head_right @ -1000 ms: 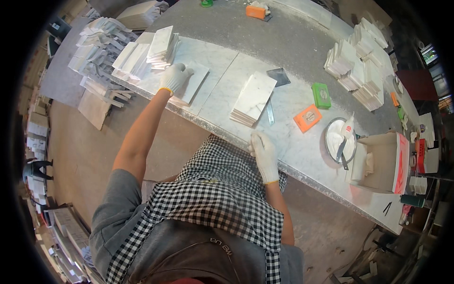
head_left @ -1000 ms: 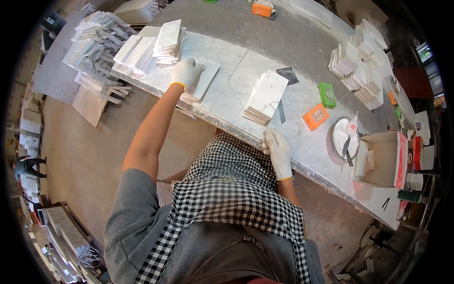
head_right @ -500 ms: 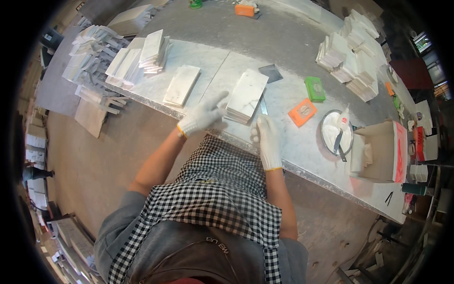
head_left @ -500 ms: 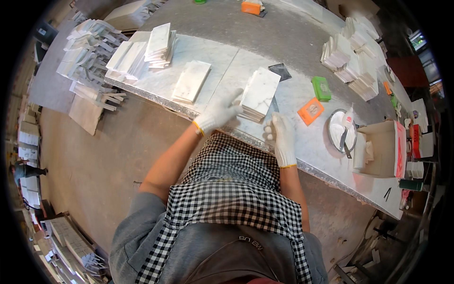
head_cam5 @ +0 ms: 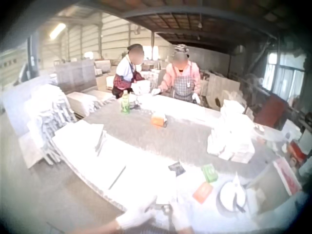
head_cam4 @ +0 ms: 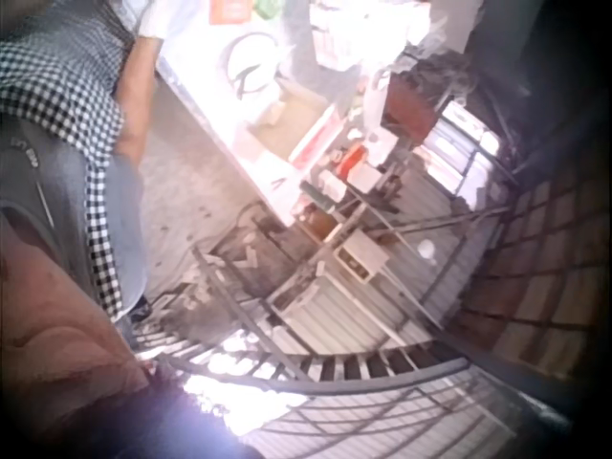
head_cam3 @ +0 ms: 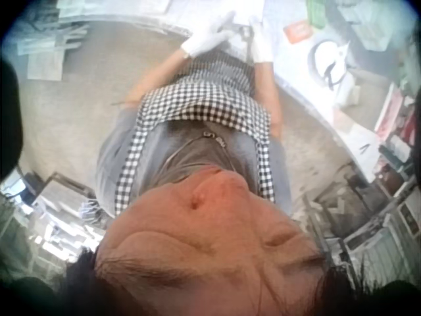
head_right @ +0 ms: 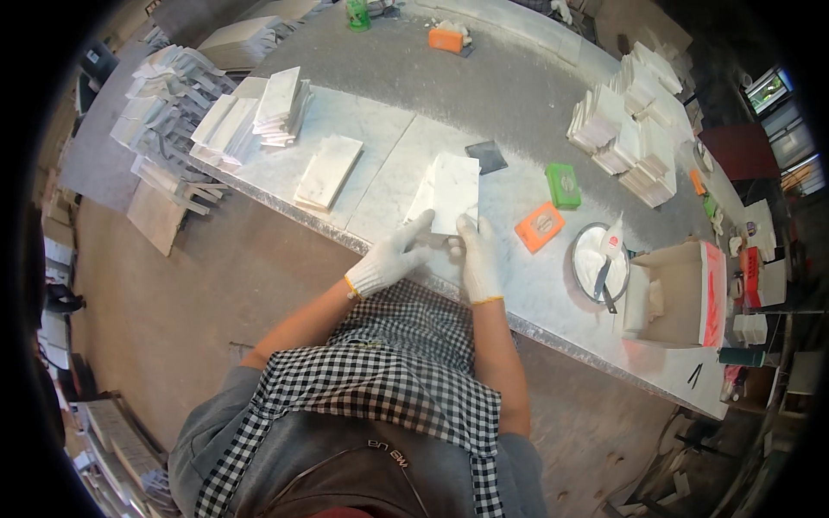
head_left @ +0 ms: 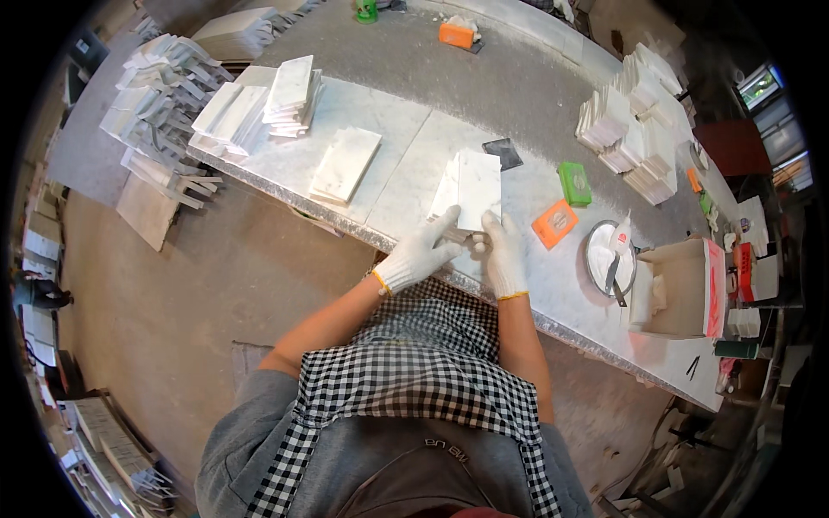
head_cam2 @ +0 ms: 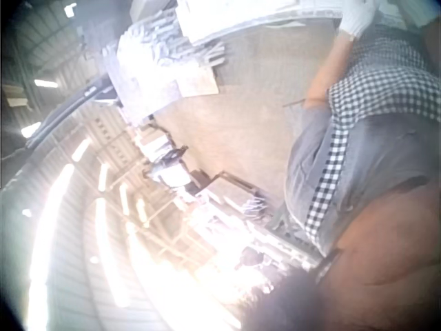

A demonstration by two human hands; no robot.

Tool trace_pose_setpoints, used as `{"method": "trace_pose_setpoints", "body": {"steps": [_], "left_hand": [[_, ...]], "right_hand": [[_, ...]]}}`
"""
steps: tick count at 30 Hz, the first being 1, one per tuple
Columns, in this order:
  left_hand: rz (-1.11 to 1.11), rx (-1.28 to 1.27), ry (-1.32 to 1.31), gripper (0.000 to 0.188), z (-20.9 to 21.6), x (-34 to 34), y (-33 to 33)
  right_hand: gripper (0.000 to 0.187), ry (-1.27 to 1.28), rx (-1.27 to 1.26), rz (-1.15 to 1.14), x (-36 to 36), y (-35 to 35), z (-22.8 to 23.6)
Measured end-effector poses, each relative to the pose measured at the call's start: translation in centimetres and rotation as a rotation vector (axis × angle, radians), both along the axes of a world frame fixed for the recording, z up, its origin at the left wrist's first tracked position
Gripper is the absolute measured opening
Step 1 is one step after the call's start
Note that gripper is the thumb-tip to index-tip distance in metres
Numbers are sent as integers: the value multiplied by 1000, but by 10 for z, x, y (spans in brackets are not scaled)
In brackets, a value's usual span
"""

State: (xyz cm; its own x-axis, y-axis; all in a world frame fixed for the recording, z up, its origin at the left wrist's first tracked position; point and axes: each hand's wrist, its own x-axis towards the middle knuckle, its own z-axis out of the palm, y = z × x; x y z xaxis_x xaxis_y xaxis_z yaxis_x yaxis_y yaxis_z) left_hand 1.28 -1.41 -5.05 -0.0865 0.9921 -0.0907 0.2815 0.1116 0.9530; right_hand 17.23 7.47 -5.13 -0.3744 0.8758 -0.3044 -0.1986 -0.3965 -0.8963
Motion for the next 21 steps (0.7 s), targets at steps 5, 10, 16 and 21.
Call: {"method": "trace_pose_setpoints", "body": {"steps": [5, 10, 16, 21], "left_hand": [[87, -61, -282, 58, 7, 2, -2], [41, -11, -197, 62, 32, -3, -1], [55, 147, -73, 75, 26, 8, 6], [85, 215, -88, 71, 36, 2, 5]], "right_hand": [[26, 142, 1, 39, 16, 14, -34], [34, 288, -51, 10, 17, -7, -23], [44, 566, -279, 59, 13, -38, -13], [49, 626, -260, 128, 19, -49, -24]]}}
